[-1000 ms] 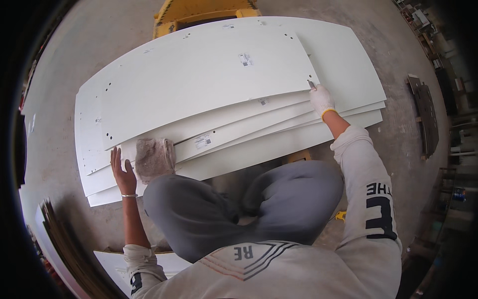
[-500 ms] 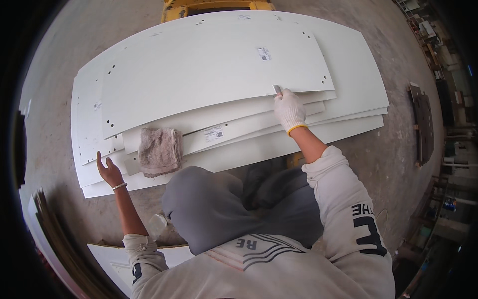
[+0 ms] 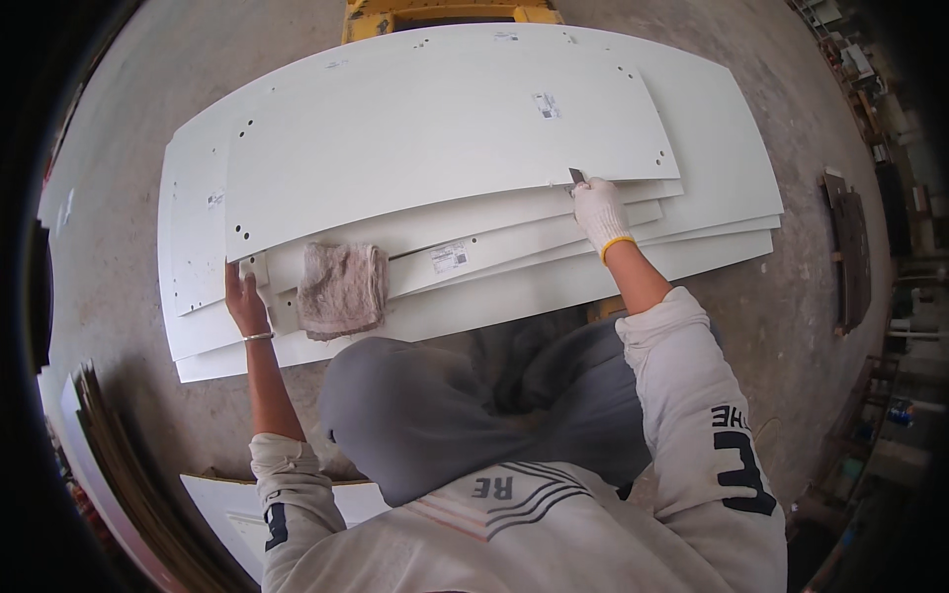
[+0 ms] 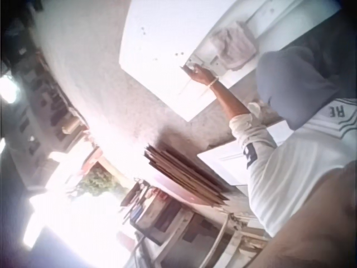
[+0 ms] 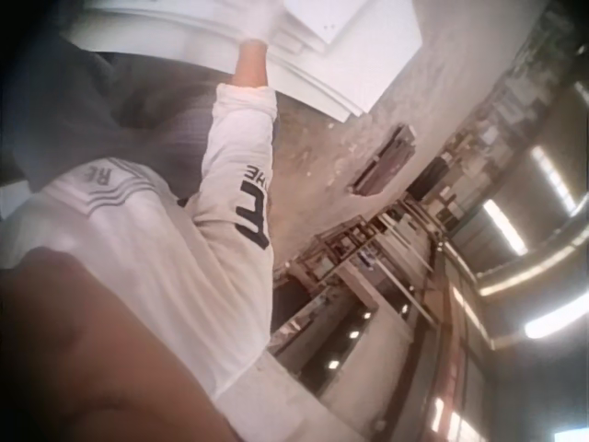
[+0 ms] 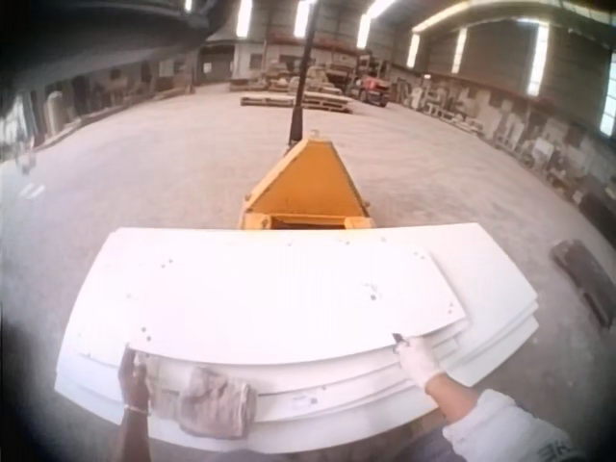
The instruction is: The person uses a utility knife to trim the edges of stacked white panels, then wipes the surfaces with a cloth. The person also uses a yellow tool to pry or separate a panel from the stack.
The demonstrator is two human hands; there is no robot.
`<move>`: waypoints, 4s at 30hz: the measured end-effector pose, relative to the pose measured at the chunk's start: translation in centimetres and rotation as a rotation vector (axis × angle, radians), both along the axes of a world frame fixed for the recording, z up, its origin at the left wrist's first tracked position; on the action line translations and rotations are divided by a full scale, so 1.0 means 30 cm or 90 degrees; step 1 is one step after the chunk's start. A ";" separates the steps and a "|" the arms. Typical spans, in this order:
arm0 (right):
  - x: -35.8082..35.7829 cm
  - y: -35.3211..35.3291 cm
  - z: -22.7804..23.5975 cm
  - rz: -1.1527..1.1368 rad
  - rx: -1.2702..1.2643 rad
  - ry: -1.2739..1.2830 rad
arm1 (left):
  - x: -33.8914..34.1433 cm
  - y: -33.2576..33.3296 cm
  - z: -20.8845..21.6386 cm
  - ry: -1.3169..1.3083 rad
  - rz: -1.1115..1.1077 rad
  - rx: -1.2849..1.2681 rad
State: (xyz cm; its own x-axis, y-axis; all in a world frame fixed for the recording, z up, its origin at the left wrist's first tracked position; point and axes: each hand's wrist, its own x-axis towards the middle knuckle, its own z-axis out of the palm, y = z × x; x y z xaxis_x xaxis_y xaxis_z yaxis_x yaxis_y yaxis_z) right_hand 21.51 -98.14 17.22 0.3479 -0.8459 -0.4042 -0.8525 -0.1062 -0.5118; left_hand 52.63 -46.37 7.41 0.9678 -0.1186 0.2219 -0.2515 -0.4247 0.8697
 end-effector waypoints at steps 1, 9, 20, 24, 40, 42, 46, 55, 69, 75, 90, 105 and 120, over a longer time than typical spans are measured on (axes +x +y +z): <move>-0.001 0.004 0.012 -0.030 0.034 -0.008 | -0.018 0.001 0.010 0.020 -0.022 -0.001; 0.090 0.161 -0.027 0.120 -0.108 0.010 | -0.056 -0.058 0.014 0.080 -0.072 -0.179; 0.145 0.274 0.007 0.088 -0.044 -0.065 | -0.046 -0.041 -0.012 0.072 -0.058 -0.136; -0.018 0.077 -0.018 -0.090 0.068 -0.185 | -0.058 -0.056 -0.004 0.090 -0.047 -0.124; 0.028 0.115 -0.088 0.064 -0.055 -0.139 | -0.056 -0.053 -0.007 0.108 -0.057 -0.136; 0.091 0.201 -0.043 0.101 -0.072 -0.106 | -0.052 -0.046 -0.002 0.103 -0.050 -0.138; 0.217 0.403 0.039 0.160 -0.086 -0.045 | -0.045 -0.041 -0.012 0.094 -0.057 -0.119; 0.255 0.459 0.015 0.131 -0.126 -0.078 | -0.029 -0.019 -0.042 0.078 -0.060 -0.120; 0.182 0.339 -0.018 0.110 -0.166 -0.031 | -0.039 -0.020 -0.045 0.062 -0.067 -0.124; 0.302 0.520 0.034 0.140 -0.089 -0.021 | -0.036 -0.032 -0.042 0.027 -0.080 -0.078; 0.127 0.261 -0.014 -0.006 -0.138 -0.076 | -0.048 -0.065 -0.031 0.009 -0.064 -0.065; 0.529 0.824 0.020 0.242 -0.100 -0.030 | -0.046 -0.042 -0.030 -0.032 -0.060 0.000; 0.809 1.203 0.065 0.359 -0.034 -0.046 | -0.066 -0.053 0.029 0.009 -0.055 -0.019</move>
State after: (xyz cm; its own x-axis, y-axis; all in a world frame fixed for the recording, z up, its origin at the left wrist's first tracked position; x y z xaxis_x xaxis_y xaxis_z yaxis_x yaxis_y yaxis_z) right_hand 45.77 -62.04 19.16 0.7770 -0.5394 -0.3246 -0.6192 -0.5619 -0.5485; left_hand 50.65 -47.95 8.27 0.9575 -0.1951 0.2125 -0.2731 -0.3761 0.8854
